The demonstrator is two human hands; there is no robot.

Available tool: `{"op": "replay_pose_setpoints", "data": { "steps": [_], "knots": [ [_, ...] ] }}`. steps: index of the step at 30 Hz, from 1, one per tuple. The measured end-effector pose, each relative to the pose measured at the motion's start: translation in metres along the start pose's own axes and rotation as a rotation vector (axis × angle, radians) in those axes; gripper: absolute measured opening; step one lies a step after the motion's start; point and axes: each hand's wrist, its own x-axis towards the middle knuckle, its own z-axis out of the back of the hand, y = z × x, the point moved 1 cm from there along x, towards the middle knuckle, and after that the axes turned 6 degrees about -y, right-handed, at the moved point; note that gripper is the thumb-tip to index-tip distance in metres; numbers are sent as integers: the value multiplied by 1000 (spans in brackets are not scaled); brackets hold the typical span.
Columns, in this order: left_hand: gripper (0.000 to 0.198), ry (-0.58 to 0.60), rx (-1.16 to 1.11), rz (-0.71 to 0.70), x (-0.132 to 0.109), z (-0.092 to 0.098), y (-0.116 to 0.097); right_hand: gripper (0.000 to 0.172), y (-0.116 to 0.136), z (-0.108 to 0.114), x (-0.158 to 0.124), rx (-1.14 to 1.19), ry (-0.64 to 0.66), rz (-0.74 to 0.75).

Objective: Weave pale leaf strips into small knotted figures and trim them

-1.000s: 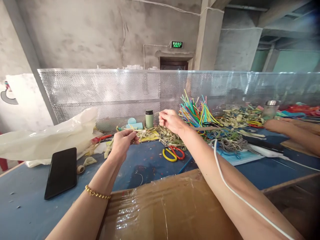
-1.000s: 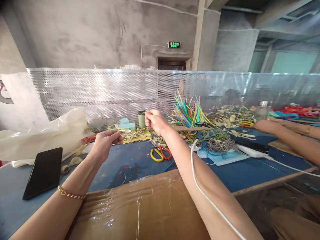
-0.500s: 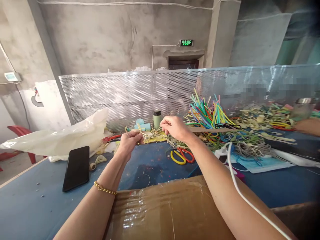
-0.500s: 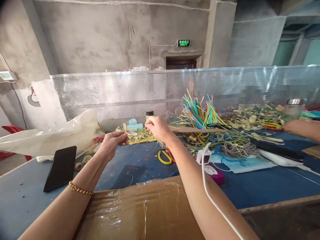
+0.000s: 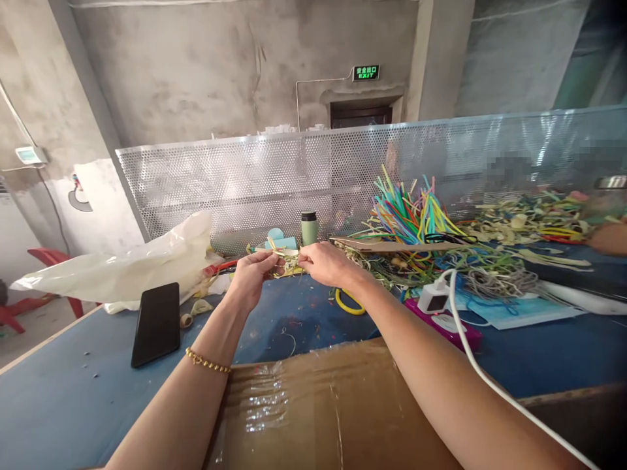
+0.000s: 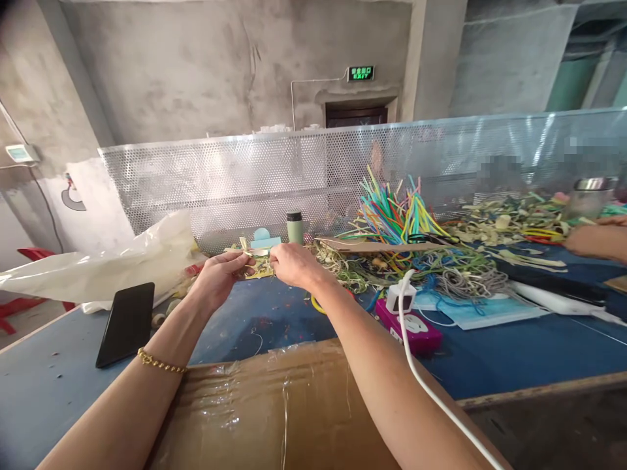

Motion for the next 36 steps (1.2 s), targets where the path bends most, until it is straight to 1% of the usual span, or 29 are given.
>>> {"op": "replay_pose_setpoints", "data": {
  "steps": [3, 6, 7, 9, 11, 13, 14, 16, 18, 20, 22, 23, 25, 27, 29, 33, 36],
  "knots": [
    [29, -43, 61, 22, 4, 4, 4, 17, -10, -4, 1, 45, 104, -35],
    [28, -28, 74, 27, 5, 5, 6, 18, -21, -4, -2, -28, 252, -116],
    [27, -18, 76, 26, 5, 5, 7, 18, -23, -4, -4, -72, 278, -137],
    [25, -18, 77, 28, 5, 4, 7, 16, -25, -3, -5, -143, 277, -157],
    [23, -28, 61, 31, 5, 4, 8, 16, -24, -3, -4, -165, 197, -158],
    [22, -21, 28, 34, 5, 3, 8, 22, -20, -3, -1, -123, 41, -145],
    [22, -6, 8, 36, 6, 2, 8, 25, -18, -3, 1, -74, -48, -128],
    [23, 29, -23, 38, 6, 2, 9, 23, -12, -3, 4, 57, -198, -72],
    [26, 42, -1, 24, 9, 3, 10, 20, -8, -2, 7, 162, -275, -13],
    [27, 9, 126, -23, 12, 8, 14, 19, -11, 1, 8, 191, -356, -6],
    [19, -47, 363, -76, 18, 16, 21, 20, -24, 6, 8, 166, -451, -56],
    [13, -49, 530, -69, 20, 19, 25, 22, -33, 8, 7, 143, -489, -97],
    [10, -36, 617, -24, 24, 25, 33, 24, -56, 12, 5, 91, -530, -204],
    [8, -18, 639, 12, 26, 29, 37, 23, -77, 14, 1, -3, -466, -339],
    [6, -10, 651, 28, 26, 31, 37, 23, -90, 14, -4, -98, -360, -444],
    [4, -10, 710, 49, 26, 36, 33, 25, -95, 12, -10, -278, -43, -559],
    [3, 53, 821, 76, 27, 40, 34, 16, -96, 4, -11, -303, 175, -612]
  ]
}}
